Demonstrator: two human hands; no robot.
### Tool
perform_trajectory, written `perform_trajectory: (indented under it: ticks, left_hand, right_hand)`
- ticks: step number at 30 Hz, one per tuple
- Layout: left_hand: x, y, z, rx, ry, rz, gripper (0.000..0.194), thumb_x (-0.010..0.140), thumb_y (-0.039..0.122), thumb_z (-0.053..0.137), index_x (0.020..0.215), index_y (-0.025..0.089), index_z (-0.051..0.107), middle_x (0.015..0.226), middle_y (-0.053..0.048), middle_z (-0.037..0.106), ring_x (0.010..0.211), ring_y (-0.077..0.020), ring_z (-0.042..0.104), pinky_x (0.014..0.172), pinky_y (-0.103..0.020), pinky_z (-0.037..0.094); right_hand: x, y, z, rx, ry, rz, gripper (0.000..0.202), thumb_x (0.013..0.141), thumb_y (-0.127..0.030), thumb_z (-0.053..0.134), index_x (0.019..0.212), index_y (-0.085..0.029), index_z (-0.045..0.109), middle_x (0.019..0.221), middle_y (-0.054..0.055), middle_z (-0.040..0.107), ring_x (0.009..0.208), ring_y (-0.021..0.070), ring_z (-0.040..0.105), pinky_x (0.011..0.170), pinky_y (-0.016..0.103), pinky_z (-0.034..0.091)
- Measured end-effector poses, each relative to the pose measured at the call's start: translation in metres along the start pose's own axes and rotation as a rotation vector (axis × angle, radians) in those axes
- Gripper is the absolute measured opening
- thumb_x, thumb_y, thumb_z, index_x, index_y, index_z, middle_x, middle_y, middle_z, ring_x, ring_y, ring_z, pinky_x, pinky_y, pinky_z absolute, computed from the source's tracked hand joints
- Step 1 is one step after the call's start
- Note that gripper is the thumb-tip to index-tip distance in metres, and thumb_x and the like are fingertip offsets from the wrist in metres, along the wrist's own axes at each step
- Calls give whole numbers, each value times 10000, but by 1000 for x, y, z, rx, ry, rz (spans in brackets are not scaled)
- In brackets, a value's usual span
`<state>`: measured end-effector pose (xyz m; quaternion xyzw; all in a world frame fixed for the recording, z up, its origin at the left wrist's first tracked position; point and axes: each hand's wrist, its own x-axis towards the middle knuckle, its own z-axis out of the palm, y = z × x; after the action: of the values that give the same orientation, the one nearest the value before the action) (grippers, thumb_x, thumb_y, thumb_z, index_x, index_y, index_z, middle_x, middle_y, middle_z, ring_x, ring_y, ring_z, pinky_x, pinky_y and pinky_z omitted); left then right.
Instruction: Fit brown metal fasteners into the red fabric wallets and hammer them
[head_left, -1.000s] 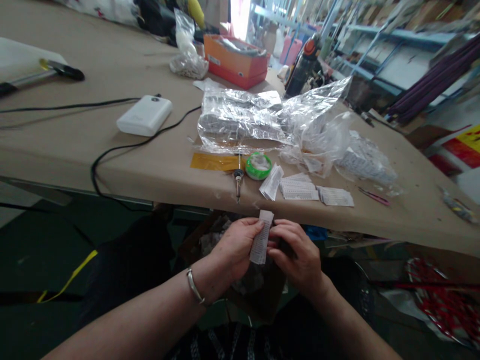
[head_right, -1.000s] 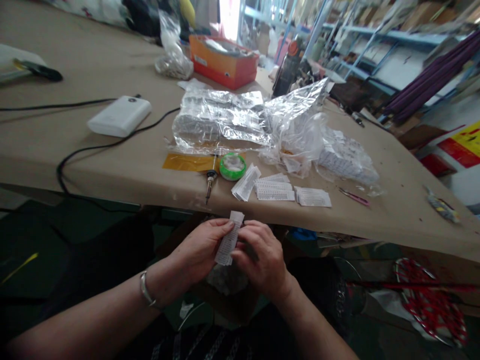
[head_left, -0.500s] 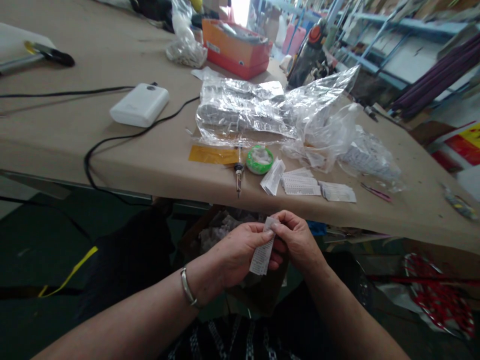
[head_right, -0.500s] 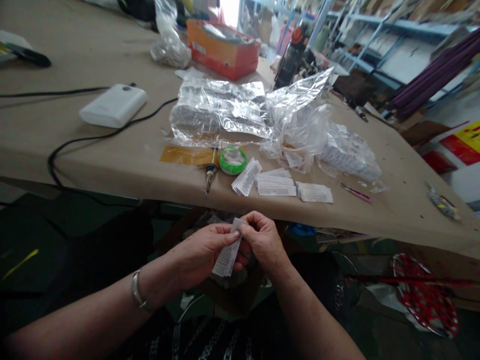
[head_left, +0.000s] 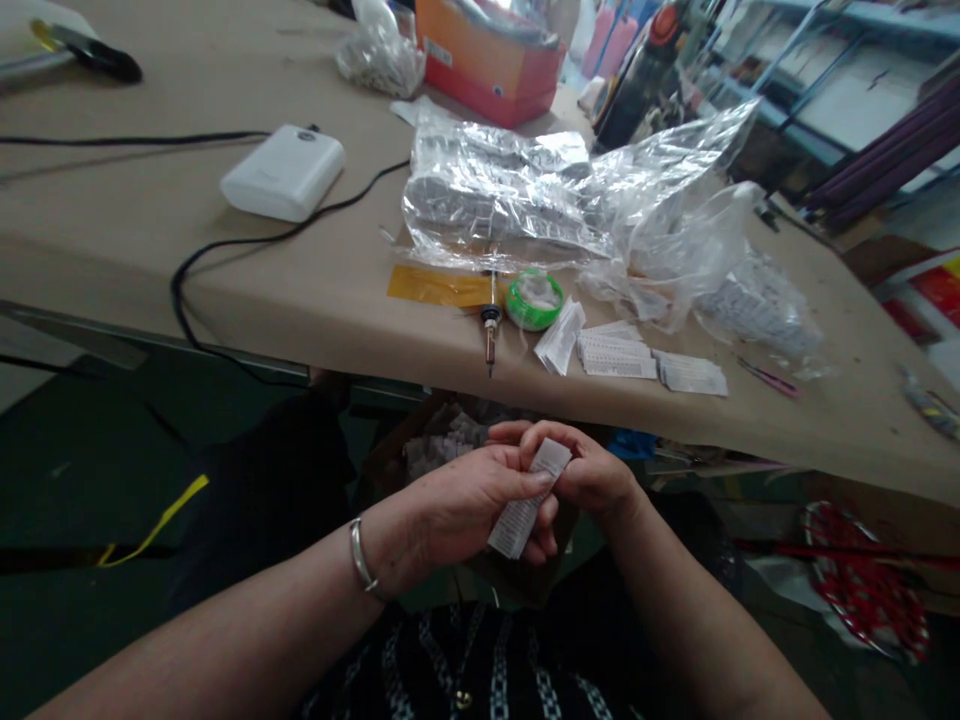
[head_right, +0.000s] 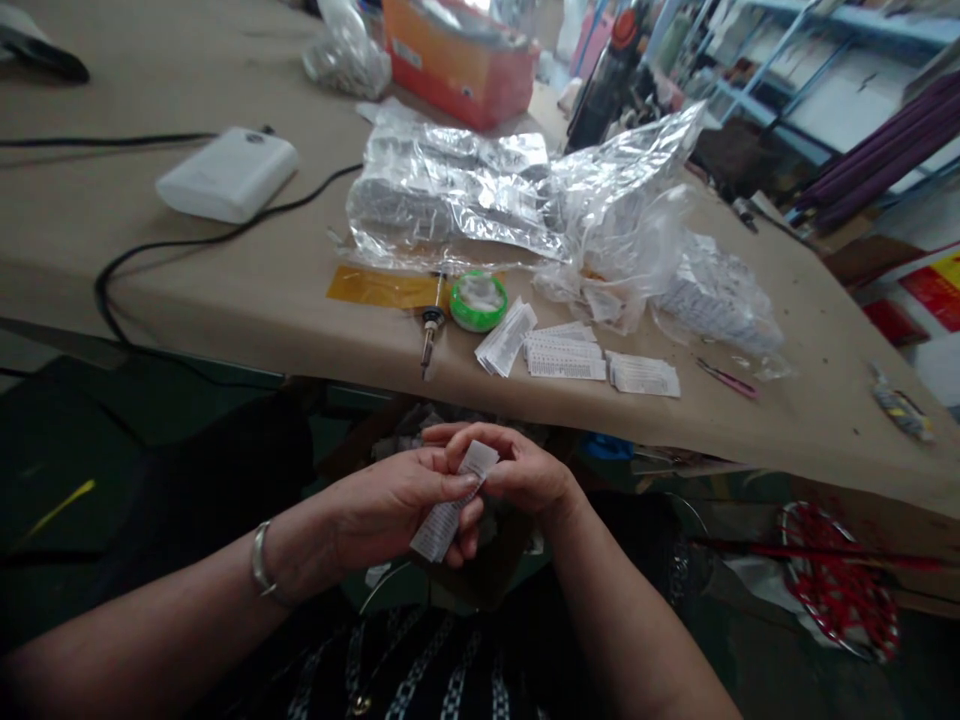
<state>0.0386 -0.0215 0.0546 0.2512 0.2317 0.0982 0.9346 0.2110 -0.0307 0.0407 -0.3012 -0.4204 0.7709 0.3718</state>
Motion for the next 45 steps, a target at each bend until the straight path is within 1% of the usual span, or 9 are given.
perform_trajectory:
  ticks: [6,11,15,19,22,26,36,40,45]
  left_hand:
    - [0,-4,-4,19,-8,65,143,802,274,588,800,145,527,628,-6,563,493,-113,565,466,-215,461]
    - [-2,-3,-4,29,55,91,179,782,296,612,778,142,521,601,13,531,471,-96,530,452,-202,414]
    - [-8,1,-7,-3,97,125,200,797,320,608,783,133,537,622,12,530,490,-82,524,463,-191,393]
    - [-12,4,-10,-27,131,168,233,786,346,636,766,140,529,638,11,537,516,-89,544,469,-192,393]
    - [-13,3,-13,-32,144,182,218,794,339,625,784,138,539,641,4,549,519,-92,553,471,-191,396]
    - [-12,2,-16,-30,165,190,195,790,315,617,792,131,553,624,6,540,506,-95,550,467,-195,409]
    - [-16,3,-17,-64,213,188,221,764,327,653,783,130,554,599,15,534,487,-94,542,464,-201,395]
    - [-17,5,-18,-71,182,224,241,783,345,639,747,131,535,615,7,541,498,-91,541,472,-201,389]
    - [-18,6,-20,-56,215,255,249,781,367,638,767,137,546,609,13,529,489,-94,530,459,-203,380]
  right_hand:
    - [8,3,4,75,-41,44,287,610,-333,793,788,-172,634,1239,102,575,1135,253,549,939,380,444]
    - [10,5,8,36,25,10,276,652,-334,758,843,-183,629,1198,89,604,1105,232,568,940,373,444]
    - [6,3,16,-290,209,-42,405,739,-340,677,1122,-241,590,1144,56,623,990,194,603,896,354,467]
    - [1,-5,27,-833,448,-253,381,813,-332,604,1186,-261,565,1168,57,583,1043,210,559,944,366,430]
    - [2,-9,32,-1095,465,-340,350,834,-309,582,1177,-241,573,1186,78,567,1108,233,524,974,382,406]
    - [6,-8,36,-1212,452,-341,289,853,-274,556,1134,-218,591,1145,86,589,1090,223,537,946,368,425]
    - [11,-3,41,-1193,481,-314,281,851,-268,547,1126,-233,597,1116,74,619,1063,226,558,940,383,434]
    - [14,-3,42,-903,557,-234,297,844,-320,570,1131,-247,565,1022,48,641,921,190,606,840,338,479]
    - [23,-2,39,-485,551,-99,186,781,-363,644,836,-192,596,728,-11,596,632,109,559,598,224,467]
